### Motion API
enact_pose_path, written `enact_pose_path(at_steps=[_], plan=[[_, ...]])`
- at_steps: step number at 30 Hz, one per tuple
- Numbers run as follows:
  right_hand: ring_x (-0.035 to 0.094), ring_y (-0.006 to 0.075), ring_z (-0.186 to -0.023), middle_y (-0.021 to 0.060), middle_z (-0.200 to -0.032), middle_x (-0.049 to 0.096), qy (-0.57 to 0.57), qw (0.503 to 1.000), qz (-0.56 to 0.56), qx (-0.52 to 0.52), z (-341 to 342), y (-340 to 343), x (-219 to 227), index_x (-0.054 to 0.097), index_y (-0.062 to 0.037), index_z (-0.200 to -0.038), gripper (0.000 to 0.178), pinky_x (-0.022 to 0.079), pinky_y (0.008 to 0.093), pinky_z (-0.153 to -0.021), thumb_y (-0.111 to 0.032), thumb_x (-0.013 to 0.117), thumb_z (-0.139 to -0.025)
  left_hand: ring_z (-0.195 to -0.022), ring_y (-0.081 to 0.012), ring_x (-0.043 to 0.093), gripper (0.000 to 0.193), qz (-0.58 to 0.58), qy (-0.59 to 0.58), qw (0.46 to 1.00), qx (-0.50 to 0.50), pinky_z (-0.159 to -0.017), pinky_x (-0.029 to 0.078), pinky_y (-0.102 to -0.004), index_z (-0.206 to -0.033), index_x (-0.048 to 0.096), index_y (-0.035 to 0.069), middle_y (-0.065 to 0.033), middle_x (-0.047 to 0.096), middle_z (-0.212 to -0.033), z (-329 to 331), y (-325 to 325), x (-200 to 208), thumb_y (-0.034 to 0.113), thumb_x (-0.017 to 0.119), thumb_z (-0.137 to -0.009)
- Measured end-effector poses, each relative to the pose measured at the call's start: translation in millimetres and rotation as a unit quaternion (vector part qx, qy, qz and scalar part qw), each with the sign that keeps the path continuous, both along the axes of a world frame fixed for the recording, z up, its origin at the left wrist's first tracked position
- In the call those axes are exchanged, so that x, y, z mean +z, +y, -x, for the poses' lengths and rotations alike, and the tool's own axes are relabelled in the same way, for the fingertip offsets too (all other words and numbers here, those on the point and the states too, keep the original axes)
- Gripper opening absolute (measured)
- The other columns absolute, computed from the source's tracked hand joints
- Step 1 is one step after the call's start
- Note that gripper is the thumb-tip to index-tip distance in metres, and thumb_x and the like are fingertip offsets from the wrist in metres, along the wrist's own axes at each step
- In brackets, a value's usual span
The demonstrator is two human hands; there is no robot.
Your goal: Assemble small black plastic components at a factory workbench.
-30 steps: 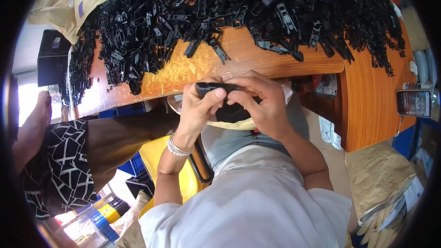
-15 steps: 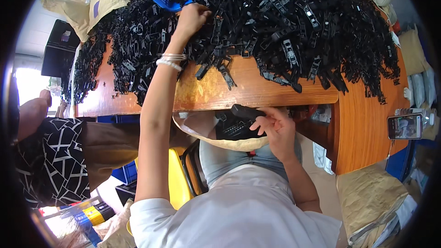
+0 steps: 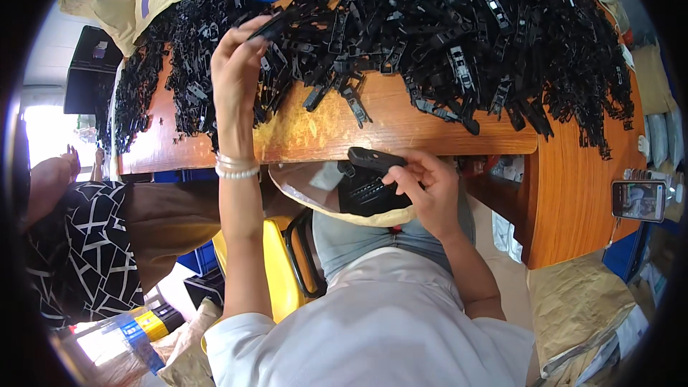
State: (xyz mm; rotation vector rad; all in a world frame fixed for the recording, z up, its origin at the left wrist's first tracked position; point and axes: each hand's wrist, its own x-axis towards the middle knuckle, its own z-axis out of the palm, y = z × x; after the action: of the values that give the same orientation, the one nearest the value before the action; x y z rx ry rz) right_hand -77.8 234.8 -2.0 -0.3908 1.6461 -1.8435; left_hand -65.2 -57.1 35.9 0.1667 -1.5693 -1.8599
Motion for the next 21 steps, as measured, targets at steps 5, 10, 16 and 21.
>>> enact_pose_path(at_steps=[5, 10, 16, 21], plan=[[0.056, 0.0142, -0.071, 0.0119, -0.083, 0.059, 0.103, 0.990, 0.061, 0.072, 2, -3, 17, 0.055, 0.0060, -0.096, 0.024, 0.045, 0.0217, -0.063, 0.004, 0.056, -0.072, -0.069, -0.0141, 0.056, 0.014, -0.082, -0.036, 0.980, -0.180, -0.064, 0.045, -0.0242, -0.079, 0.051, 0.003, -0.0133, 0.059, -0.083, -43, 45, -12, 0.009, 0.061, -0.071], [0.052, 0.0137, -0.072, 0.0097, -0.083, 0.058, 0.215, 0.967, 0.006, 0.133, 2, -7, 26, 0.060, 0.0026, -0.090, 0.023, 0.040, 0.0237, -0.062, 0.001, 0.061, -0.067, -0.064, -0.0015, 0.046, 0.011, -0.162, -0.261, 0.919, -0.246, -0.057, 0.037, -0.0170, -0.087, 0.055, 0.003, 0.0038, 0.054, -0.074, -55, 108, -6, 0.012, 0.059, -0.081], [0.051, 0.0124, -0.063, 0.0074, -0.078, 0.057, 0.278, 0.953, -0.037, 0.116, -1, -8, 23, 0.060, 0.0016, -0.088, 0.020, 0.039, 0.0227, -0.059, 0.001, 0.062, -0.068, -0.057, -0.0031, 0.047, 0.016, -0.195, -0.336, 0.890, -0.238, -0.051, 0.036, -0.0171, -0.081, 0.056, 0.000, 0.0017, 0.053, -0.066, -68, 122, -9, 0.016, 0.056, -0.084], [0.056, 0.0117, -0.065, 0.0081, -0.076, 0.057, 0.264, 0.963, -0.030, 0.035, -6, -7, 19, 0.058, 0.0032, -0.091, 0.018, 0.041, 0.0204, -0.058, 0.003, 0.059, -0.073, -0.055, -0.0053, 0.048, 0.022, -0.102, -0.315, 0.927, -0.179, -0.050, 0.037, -0.0179, -0.094, 0.060, -0.003, -0.0040, 0.058, -0.071, -80, 124, -6, 0.015, 0.050, -0.087]])
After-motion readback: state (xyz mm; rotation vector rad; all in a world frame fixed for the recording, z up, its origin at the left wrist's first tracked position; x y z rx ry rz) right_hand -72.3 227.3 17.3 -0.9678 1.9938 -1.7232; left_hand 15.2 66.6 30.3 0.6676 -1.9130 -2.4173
